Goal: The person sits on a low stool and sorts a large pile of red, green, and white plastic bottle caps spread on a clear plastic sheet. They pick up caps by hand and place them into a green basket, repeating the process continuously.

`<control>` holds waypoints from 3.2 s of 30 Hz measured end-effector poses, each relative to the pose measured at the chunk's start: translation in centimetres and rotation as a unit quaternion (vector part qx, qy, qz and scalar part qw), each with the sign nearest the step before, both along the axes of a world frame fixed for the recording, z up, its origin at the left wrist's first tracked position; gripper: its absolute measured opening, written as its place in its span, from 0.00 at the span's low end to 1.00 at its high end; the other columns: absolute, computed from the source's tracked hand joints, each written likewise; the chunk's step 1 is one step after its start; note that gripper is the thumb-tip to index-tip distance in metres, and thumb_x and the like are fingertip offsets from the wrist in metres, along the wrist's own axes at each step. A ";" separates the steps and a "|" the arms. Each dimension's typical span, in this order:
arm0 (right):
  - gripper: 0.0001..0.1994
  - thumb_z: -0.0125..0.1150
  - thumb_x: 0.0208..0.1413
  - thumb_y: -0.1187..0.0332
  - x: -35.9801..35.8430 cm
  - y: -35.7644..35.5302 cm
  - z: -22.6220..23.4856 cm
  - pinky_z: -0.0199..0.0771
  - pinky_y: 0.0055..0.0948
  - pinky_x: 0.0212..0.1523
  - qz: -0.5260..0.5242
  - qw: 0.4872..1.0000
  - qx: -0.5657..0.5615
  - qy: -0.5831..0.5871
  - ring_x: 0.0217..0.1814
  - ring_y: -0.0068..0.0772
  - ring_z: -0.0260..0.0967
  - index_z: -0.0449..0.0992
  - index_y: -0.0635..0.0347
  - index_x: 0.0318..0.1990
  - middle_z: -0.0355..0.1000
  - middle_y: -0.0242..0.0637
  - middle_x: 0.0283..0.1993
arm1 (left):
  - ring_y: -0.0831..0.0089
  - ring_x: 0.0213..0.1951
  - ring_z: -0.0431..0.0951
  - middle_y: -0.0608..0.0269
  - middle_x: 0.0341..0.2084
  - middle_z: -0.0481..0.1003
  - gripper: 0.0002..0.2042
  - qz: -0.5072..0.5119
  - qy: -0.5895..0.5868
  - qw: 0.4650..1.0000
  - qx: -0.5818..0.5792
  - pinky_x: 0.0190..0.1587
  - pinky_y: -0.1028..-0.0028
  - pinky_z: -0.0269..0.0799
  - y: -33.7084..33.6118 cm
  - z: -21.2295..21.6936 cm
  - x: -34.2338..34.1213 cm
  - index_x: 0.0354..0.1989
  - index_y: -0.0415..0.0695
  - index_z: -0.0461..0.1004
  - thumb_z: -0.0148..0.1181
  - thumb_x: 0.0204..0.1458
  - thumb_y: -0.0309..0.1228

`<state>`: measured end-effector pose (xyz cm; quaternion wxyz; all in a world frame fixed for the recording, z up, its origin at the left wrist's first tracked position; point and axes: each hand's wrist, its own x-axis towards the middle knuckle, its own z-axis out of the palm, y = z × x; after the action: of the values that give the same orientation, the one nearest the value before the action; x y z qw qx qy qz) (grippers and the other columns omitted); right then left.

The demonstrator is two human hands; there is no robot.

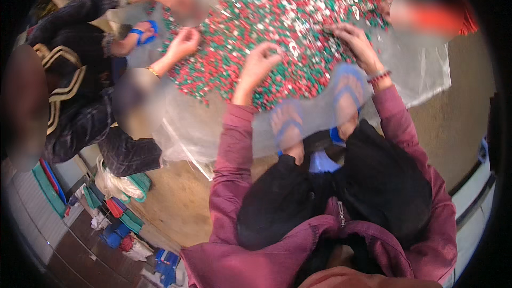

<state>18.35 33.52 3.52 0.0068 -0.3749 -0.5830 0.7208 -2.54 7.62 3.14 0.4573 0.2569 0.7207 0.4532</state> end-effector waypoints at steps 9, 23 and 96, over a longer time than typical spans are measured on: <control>0.22 0.58 0.55 0.61 -4.3 -6.7 -1.1 0.76 0.40 0.38 0.260 0.843 0.470 -0.005 0.40 0.46 0.76 0.67 0.44 0.59 0.76 0.44 0.43 | 0.92 0.20 0.60 0.78 0.23 0.72 0.07 0.086 -0.225 0.970 -0.029 0.18 0.87 0.52 0.7 4.1 -0.1 0.39 0.46 0.77 0.65 0.54 0.31; 0.05 0.57 0.55 0.66 -2.8 -5.9 -1.7 0.74 0.31 0.32 0.092 0.933 -0.314 0.150 0.39 0.35 0.74 0.71 0.53 0.38 0.74 0.35 0.41 | 0.92 0.18 0.60 0.71 0.26 0.78 0.09 0.147 -0.167 0.975 -0.005 0.16 0.85 0.50 -0.3 2.7 -0.7 0.39 0.39 0.79 0.62 0.55 0.31; 0.11 0.55 0.62 0.64 -2.4 -8.7 2.2 0.67 0.18 0.18 0.054 0.977 -0.208 0.002 0.21 0.21 0.73 0.77 0.64 0.41 0.78 0.38 0.33 | 0.70 0.24 0.73 0.60 0.24 0.69 0.04 0.003 0.314 0.947 0.064 0.26 0.72 0.68 2.3 6.6 7.3 0.31 0.39 0.74 0.63 0.49 0.22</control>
<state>15.98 24.82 5.75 -0.1084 -0.3347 -0.4399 0.8262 4.72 9.92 9.73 0.1896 0.4126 0.7982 0.3958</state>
